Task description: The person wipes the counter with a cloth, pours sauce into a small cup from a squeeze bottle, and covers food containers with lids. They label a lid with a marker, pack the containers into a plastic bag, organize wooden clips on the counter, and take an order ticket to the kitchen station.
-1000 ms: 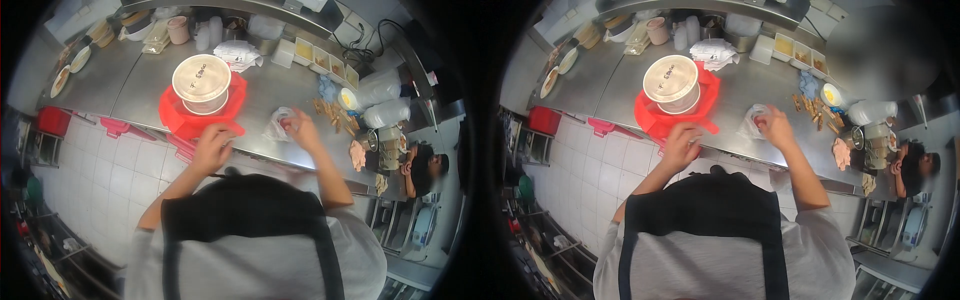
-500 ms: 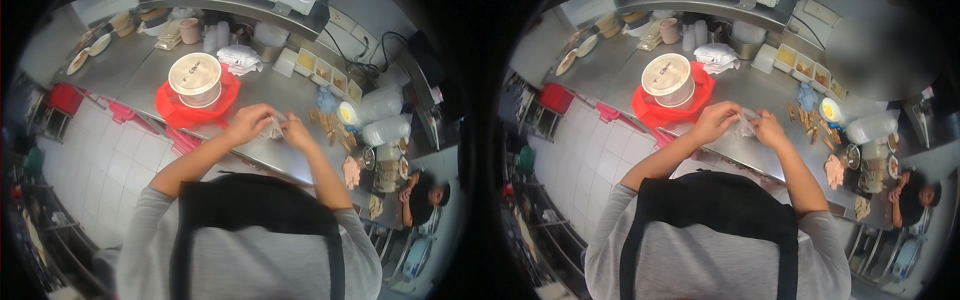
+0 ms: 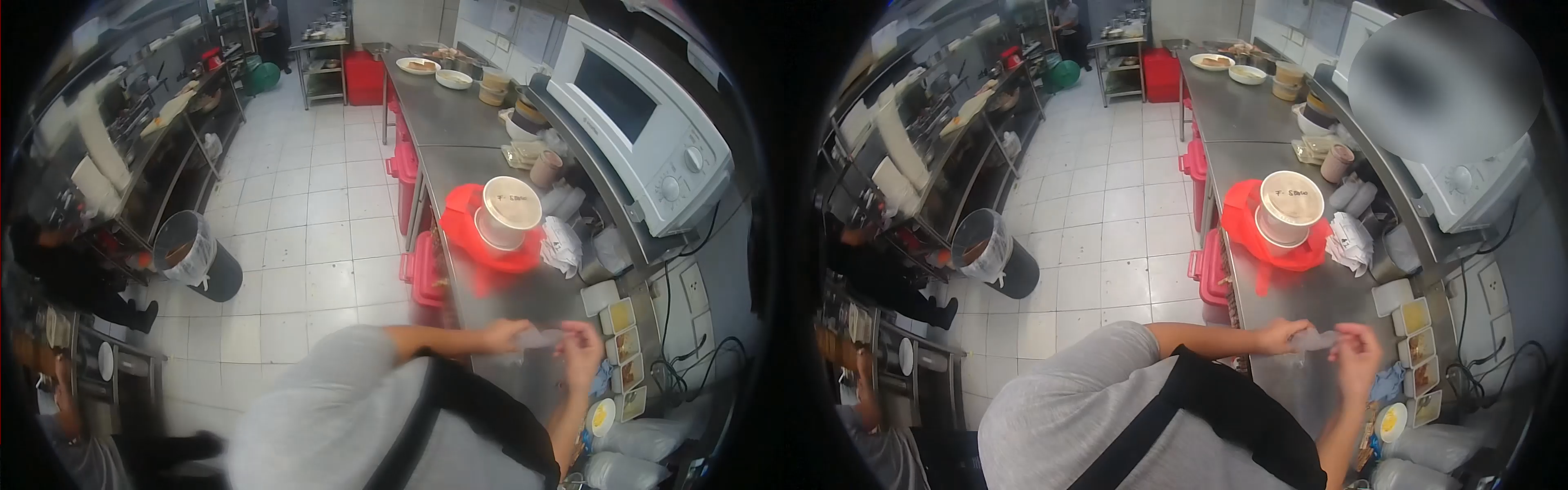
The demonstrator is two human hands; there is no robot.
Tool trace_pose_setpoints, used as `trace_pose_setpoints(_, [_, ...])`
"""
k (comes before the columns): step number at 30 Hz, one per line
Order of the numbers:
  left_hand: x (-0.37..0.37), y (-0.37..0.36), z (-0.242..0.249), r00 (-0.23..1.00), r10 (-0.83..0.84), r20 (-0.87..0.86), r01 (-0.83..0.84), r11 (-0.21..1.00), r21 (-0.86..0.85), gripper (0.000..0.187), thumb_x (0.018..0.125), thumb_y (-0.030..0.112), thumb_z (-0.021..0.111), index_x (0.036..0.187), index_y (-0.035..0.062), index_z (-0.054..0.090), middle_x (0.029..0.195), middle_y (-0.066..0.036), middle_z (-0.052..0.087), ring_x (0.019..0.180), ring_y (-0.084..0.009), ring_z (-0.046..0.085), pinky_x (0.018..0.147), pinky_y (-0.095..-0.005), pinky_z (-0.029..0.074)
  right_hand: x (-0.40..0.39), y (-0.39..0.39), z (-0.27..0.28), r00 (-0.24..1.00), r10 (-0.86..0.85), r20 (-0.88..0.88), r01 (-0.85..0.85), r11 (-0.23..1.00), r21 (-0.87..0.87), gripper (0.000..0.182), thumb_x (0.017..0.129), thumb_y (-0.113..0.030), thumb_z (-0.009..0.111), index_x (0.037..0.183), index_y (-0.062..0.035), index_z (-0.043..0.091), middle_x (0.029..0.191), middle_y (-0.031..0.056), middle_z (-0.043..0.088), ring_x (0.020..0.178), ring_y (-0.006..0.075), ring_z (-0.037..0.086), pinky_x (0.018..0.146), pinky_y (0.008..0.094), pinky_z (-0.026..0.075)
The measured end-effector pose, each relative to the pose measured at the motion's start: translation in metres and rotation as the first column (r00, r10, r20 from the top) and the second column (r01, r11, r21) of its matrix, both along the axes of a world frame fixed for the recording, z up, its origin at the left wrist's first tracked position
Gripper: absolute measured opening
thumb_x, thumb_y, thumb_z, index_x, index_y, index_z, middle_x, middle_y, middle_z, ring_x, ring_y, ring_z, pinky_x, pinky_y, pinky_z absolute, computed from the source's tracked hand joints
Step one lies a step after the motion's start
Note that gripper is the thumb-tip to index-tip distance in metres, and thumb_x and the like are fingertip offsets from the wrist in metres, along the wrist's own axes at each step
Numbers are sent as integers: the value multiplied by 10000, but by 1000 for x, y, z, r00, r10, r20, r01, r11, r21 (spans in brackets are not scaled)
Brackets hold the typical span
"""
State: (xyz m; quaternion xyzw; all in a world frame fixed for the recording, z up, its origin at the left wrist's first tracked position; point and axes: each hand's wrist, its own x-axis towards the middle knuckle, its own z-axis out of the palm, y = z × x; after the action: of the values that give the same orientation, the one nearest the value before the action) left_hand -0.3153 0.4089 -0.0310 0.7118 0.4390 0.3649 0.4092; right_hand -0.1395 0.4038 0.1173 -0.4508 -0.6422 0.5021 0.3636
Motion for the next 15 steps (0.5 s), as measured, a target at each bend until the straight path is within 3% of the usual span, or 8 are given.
trace_pose_setpoints(3, [7, 1, -16, 993, 59, 101, -62, 998, 29, 520, 724, 137, 693, 1184, 68, 460, 985, -156, 604, 896, -282, 605, 772, -368, 471, 26, -2, 31, 976, -5, -217, 18, 998, 61, 486, 706, -27, 645, 1179, -49, 533, 1021, 57, 563, 840, 142, 559, 685, 264, 494])
trace_pose_setpoints(7, [16, -4, -19, 979, 163, 126, -188, 956, 223, 499, 725, 167, 693, 1162, 68, 475, 963, -153, 601, 926, -310, 590, 827, -364, 462, 49, 23, -83, 838, 286, 464, -343, 938, 42, 734, 599, -205, 806, 1236, -24, 487, 1183, 124, 523, 1065, 236, 526, 830, 346, 476])
trace_pose_setpoints(8, [20, -4, -13, 976, 185, 113, -210, 935, 285, 490, 722, 170, 687, 1155, 70, 479, 992, -154, 593, 935, -314, 589, 839, -362, 459, 35, 20, -120, 919, 241, 312, -274, 959, 65, 804, 556, -288, 829, 1243, -45, 489, 1196, 141, 526, 1128, 271, 503, 901, 370, 435])
trace_pose_setpoints(9, [22, -5, 3, 974, 198, 106, -223, 911, 347, 482, 720, 172, 681, 1147, 72, 483, 1021, -155, 584, 945, -319, 588, 851, -360, 457, 13, 12, -123, 929, 264, 261, -246, 964, -99, 747, 606, -299, 795, 1246, -63, 491, 1193, 148, 546, 1138, 264, 508, 924, 369, 418])
trace_pose_setpoints(10, [27, -8, 12, 965, 243, 93, -260, 924, 279, 477, 714, 153, 672, 1143, 64, 483, 1032, -154, 579, 947, -314, 589, 855, -363, 456, -7, 6, -140, 958, 90, 274, -126, 985, 118, 659, 668, -284, 748, 1235, -61, 497, 1171, 145, 573, 1116, 255, 529, 928, 359, 413])
trace_pose_setpoints(11, [31, -12, 21, 957, 282, 65, -290, 934, 211, 472, 708, 134, 662, 1138, 57, 483, 1042, -153, 573, 948, -308, 591, 858, -366, 455, -21, 5, -154, 985, -54, 165, 42, 996, 78, 572, 715, -260, 698, 1216, -58, 506, 1159, 138, 582, 1108, 244, 534, 918, 362, 417])
trace_pose_setpoints(14, [35, -33, 83, 955, 67, 288, -138, 963, 232, 432, 720, 4, 635, 1121, 49, 480, 926, -87, 593, 886, -202, 607, 810, -311, 476, -29, 13, -193, 976, -74, 203, -19, 907, 421, 385, 775, -248, 624, 1109, -65, 562, 1113, 171, 571, 1042, 298, 542, 880, 415, 431])
trace_pose_setpoints(15, [36, -47, 108, 928, -21, 371, -33, 990, 139, 449, 736, -41, 604, 1147, 53, 451, 912, -78, 586, 873, -172, 600, 782, -281, 481, -27, 18, -205, 906, -99, 412, -104, 891, 442, 383, 777, -264, 618, 1095, -57, 567, 1113, 180, 564, 1035, 316, 536, 881, 427, 429])
